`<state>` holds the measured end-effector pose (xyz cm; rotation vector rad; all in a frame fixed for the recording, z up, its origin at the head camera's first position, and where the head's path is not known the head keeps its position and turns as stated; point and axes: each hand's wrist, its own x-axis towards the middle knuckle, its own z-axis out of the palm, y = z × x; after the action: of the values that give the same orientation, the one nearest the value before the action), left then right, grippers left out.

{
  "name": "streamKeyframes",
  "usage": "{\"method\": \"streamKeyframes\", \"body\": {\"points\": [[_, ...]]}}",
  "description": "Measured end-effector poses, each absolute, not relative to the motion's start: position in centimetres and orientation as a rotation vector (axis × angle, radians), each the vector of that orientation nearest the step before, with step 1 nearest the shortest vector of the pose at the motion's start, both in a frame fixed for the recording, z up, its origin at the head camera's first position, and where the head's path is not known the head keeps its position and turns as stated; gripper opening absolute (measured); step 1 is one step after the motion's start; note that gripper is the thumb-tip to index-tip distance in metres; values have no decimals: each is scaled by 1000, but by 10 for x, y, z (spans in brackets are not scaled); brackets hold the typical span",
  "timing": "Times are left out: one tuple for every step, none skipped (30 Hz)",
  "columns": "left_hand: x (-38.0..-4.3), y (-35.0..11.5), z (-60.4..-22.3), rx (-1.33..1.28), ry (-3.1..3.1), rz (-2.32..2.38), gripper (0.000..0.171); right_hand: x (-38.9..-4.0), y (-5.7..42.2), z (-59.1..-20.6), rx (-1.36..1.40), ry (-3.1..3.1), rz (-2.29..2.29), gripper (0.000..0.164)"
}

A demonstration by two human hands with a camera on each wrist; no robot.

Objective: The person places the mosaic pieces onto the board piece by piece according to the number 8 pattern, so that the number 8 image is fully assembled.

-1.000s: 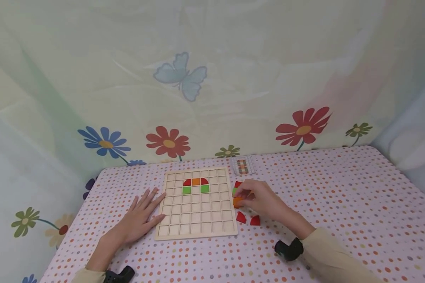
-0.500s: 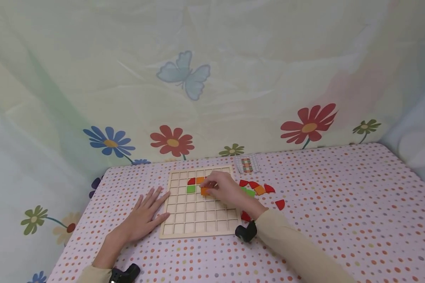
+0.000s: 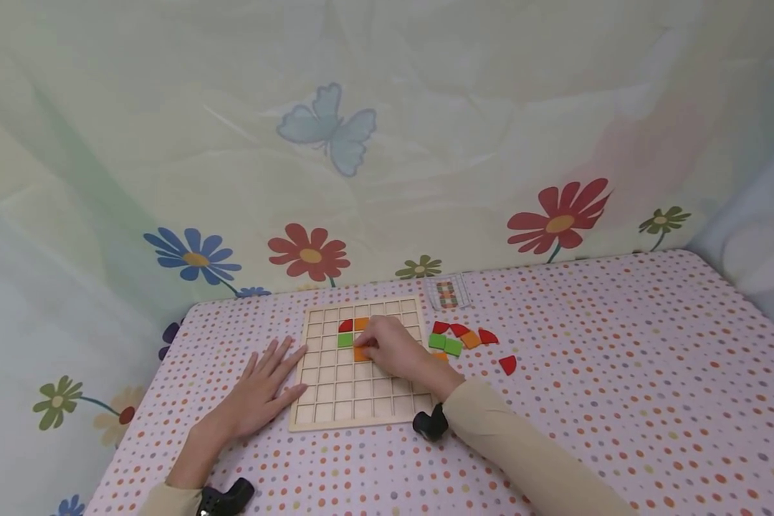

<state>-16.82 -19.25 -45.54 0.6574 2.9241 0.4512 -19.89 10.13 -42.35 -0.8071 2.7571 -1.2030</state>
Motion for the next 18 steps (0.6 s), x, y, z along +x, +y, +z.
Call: {"method": "streamKeyframes", "body": {"points": [[-169, -193, -455, 652, 2921, 440, 73, -199, 101, -423, -805, 2761, -1194, 17], [-169, -193, -455, 650, 2918, 435, 73, -198, 100, -422, -802, 2763, -1187, 17], [-169, -193, -455, 648, 2914, 429, 73, -198, 100, -422, -796, 2767, -1181, 17], [-169, -193, -455, 652, 2914, 430, 73, -198, 99, -421, -792, 2772, -1175, 17], [-170, -193, -455, 656, 2916, 434, 73, -198, 99, -421, -788, 2776, -1168, 17], [-170, -192, -455, 661, 2917, 436, 73, -198, 99, -421, -783, 2780, -1161, 17], [-170, -192, -455, 664, 2917, 438, 73, -198, 99, -421, -778, 2783, -1155, 16], [-171, -192, -455, 667, 2916, 443, 73, -198, 99, -420, -770, 2784, -1150, 16], [-171, -192, -455, 669, 2914, 443, 73, -198, 98, -420, -766, 2786, -1143, 16], [-171, -192, -456, 672, 2913, 446, 73, -198, 98, -420, -757, 2786, -1140, 16], [-171, -192, -456, 672, 2912, 446, 73, -197, 98, -420, -754, 2789, -1131, 15], [-171, -192, -456, 672, 2910, 445, 73, -197, 97, -420, -754, 2792, -1122, 15], [-171, -193, -455, 671, 2910, 445, 73, -196, 96, -420, -760, 2799, -1110, 15], [-170, -193, -455, 669, 2910, 442, 73, -196, 96, -420, -767, 2805, -1099, 15], [-170, -193, -455, 666, 2911, 442, 73, -195, 95, -419, -774, 2811, -1089, 15], [-170, -193, -455, 663, 2912, 442, 73, -195, 94, -419, -783, 2822, -1074, 14], [-170, -193, -455, 660, 2913, 445, 73, -195, 93, -419, -794, 2831, -1060, 14], [-169, -192, -455, 657, 2913, 449, 73, -194, 93, -419, -794, 2838, -1049, 14]]}}
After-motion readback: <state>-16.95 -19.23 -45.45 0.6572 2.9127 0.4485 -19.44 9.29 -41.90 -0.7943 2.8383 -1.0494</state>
